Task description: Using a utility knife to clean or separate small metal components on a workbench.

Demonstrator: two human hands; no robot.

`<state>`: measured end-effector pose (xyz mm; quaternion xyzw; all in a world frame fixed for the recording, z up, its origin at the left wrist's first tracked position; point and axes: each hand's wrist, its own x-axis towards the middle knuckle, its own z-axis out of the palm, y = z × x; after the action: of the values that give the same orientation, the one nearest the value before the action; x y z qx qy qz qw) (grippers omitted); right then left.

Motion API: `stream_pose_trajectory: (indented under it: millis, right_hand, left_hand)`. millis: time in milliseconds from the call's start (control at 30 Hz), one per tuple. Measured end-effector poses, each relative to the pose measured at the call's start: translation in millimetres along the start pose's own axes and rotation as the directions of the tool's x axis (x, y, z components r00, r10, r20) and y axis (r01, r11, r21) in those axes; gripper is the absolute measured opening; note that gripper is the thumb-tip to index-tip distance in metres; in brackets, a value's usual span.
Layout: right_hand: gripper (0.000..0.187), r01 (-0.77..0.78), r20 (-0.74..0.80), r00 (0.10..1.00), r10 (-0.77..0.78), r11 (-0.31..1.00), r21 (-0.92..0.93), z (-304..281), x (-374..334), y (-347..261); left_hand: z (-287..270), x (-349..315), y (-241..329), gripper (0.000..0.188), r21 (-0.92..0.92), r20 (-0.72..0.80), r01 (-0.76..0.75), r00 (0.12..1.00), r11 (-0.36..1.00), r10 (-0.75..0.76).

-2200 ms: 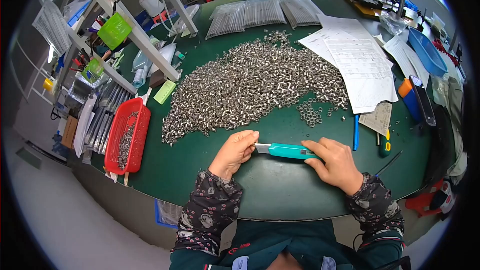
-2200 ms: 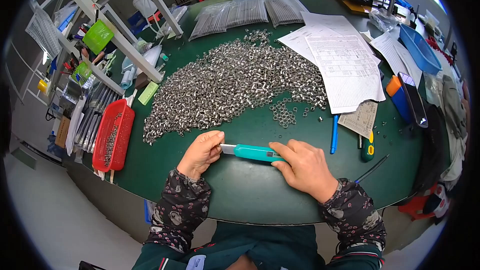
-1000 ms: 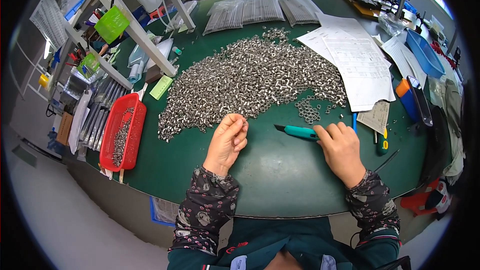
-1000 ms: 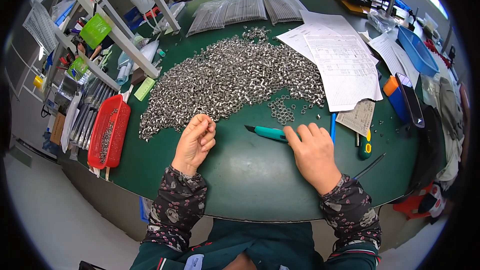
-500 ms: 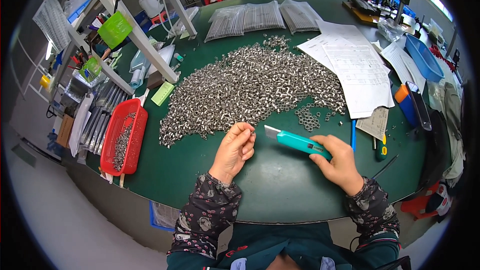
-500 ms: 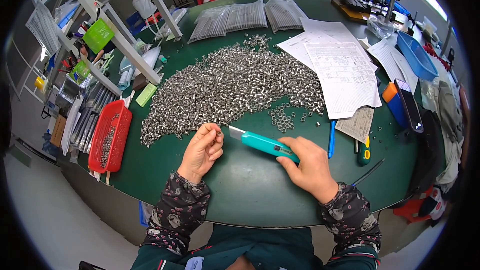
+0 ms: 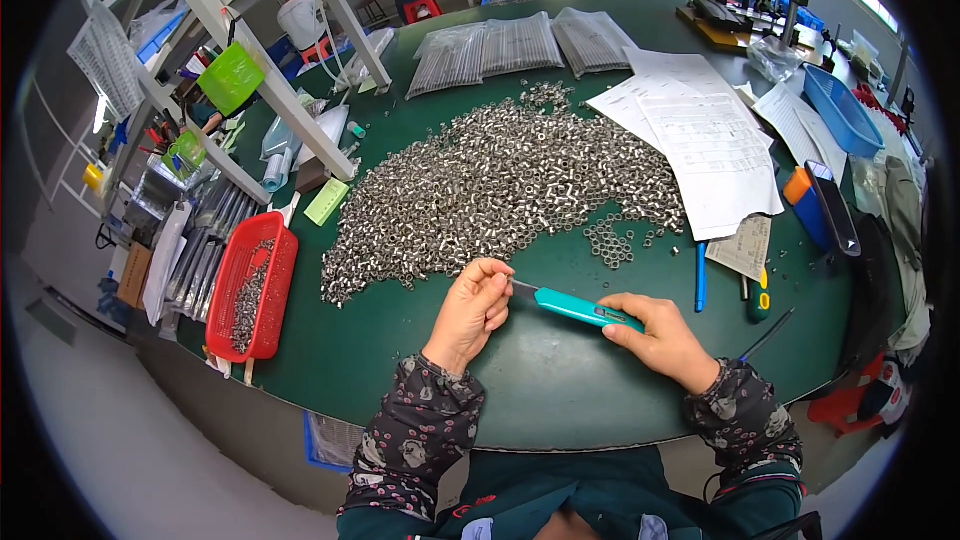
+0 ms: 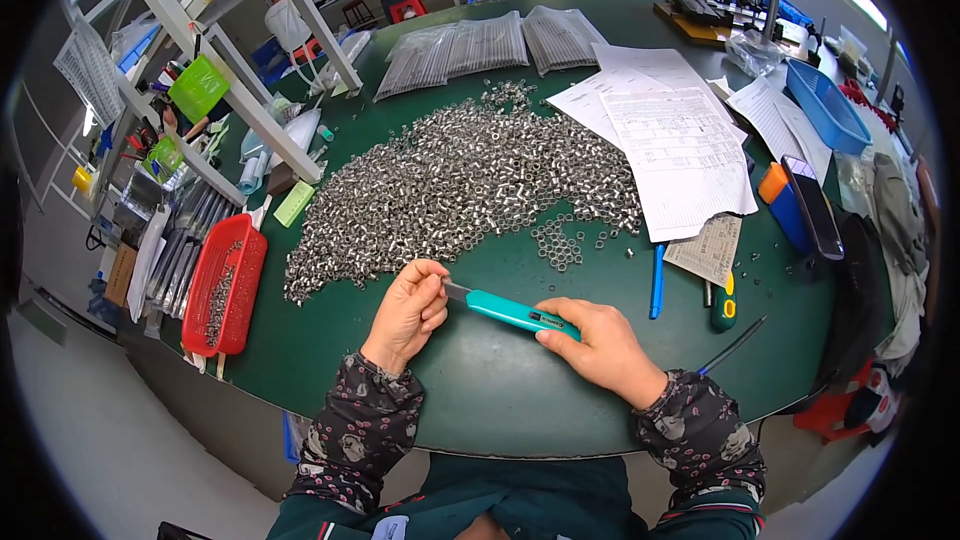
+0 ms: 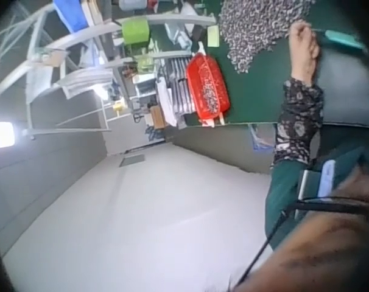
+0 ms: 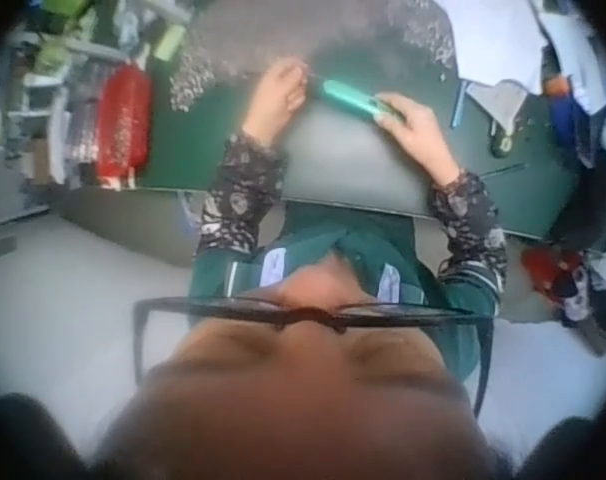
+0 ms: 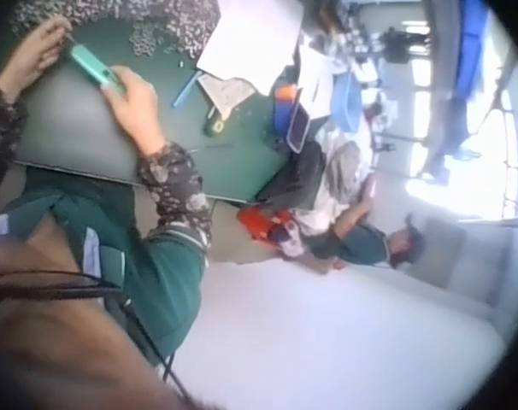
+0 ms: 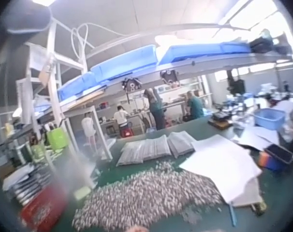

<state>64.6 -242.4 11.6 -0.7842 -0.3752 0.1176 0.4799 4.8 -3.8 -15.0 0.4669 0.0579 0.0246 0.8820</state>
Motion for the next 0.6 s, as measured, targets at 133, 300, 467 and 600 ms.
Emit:
stream_pose_trajectory:
  millis: [133,300,467,600]
  right_hand:
    - [0.028,-0.075,0.042,0.997,0.072,0.995,0.065,0.4,-0.1,1.3]
    - [0.028,-0.144,0.096,0.987,0.129,0.975,0.171,-0.7,-0.3,5.1]
    - [0.027,-0.071,0.007,0.997,0.071,0.997,0.012,-1.5,0.7,5.4]
    - [0.026,0.028,-0.072,0.997,-0.036,0.994,-0.109,0.4,0.3,6.2]
  left_hand:
    - [2.1,1.2,-1.6,0.009,0.007,0.014,-0.032,0.999,0.999,0.032]
    - [-1.6,0.3,-2.3,0.008,0.023,0.08,-0.051,0.996,0.998,0.049]
    - [-4.0,0.5,-3.6,0.008,0.031,0.068,-0.027,0.997,0.999,0.025]
    - [-2.9,0.6,-2.3,0.009,0.009,0.042,0.001,0.999,1.0,-0.001]
